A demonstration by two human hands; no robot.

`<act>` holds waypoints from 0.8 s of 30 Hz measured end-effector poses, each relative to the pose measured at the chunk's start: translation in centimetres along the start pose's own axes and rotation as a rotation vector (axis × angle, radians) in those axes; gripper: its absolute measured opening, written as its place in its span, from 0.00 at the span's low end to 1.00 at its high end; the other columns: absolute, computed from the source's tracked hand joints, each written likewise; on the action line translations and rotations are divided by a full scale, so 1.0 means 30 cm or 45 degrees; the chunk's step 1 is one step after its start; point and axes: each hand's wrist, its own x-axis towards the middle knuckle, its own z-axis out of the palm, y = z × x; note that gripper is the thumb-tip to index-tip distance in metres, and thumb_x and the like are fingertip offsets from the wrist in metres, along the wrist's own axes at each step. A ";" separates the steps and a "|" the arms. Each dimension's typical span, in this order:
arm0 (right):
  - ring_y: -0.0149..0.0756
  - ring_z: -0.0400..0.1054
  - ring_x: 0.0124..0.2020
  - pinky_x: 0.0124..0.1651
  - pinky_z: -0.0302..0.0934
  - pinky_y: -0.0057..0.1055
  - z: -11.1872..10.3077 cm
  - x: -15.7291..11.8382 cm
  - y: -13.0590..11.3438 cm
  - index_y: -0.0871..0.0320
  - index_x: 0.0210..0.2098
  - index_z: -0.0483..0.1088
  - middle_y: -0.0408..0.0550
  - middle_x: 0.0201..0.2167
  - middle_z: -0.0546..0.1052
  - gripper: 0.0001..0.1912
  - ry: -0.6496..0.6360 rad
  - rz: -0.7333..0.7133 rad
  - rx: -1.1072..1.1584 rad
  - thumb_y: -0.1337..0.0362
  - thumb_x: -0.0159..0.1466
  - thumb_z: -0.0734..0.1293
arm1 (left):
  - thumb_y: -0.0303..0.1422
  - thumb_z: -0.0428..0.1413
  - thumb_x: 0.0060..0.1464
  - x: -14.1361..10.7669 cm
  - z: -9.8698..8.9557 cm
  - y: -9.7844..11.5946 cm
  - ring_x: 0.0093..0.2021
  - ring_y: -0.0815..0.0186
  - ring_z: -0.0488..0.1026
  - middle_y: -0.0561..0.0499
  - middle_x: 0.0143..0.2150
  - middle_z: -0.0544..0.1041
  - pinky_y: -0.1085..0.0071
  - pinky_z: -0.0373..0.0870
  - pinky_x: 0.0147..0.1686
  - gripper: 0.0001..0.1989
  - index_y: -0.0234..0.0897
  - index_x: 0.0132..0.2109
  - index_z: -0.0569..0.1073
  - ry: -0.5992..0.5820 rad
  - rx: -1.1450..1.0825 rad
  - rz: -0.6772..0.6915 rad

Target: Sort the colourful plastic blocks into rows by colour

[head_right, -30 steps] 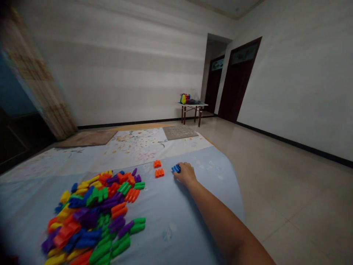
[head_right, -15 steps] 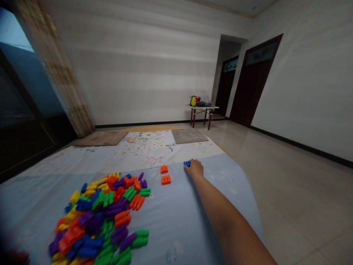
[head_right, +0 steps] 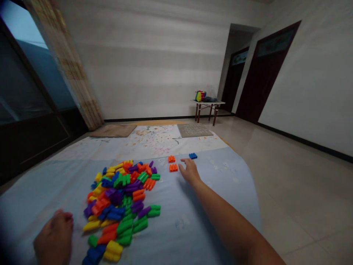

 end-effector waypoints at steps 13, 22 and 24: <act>0.42 0.64 0.46 0.50 0.57 0.39 0.085 -0.193 -0.128 0.59 0.40 0.71 0.53 0.41 0.73 0.10 -0.088 -0.154 -0.147 0.66 0.60 0.61 | 0.44 0.44 0.53 -0.045 -0.033 0.021 0.21 0.66 0.62 0.54 0.16 0.64 0.69 0.57 0.24 0.17 0.38 0.23 0.64 -0.198 -0.164 -0.072; 0.40 0.64 0.46 0.51 0.58 0.40 0.069 -0.195 -0.231 0.58 0.41 0.70 0.52 0.40 0.72 0.11 0.012 -0.310 0.138 0.68 0.60 0.61 | 0.45 0.43 0.53 -0.039 -0.038 0.005 0.20 0.67 0.59 0.56 0.15 0.60 0.70 0.55 0.23 0.18 0.39 0.22 0.62 -0.258 -0.162 -0.025; 0.39 0.64 0.46 0.51 0.59 0.38 0.075 -0.186 -0.315 0.57 0.43 0.70 0.51 0.40 0.72 0.11 -0.036 -0.413 0.263 0.67 0.60 0.62 | 0.45 0.43 0.53 -0.035 -0.034 -0.003 0.21 0.67 0.59 0.56 0.15 0.60 0.70 0.55 0.24 0.18 0.39 0.22 0.61 -0.263 -0.146 -0.006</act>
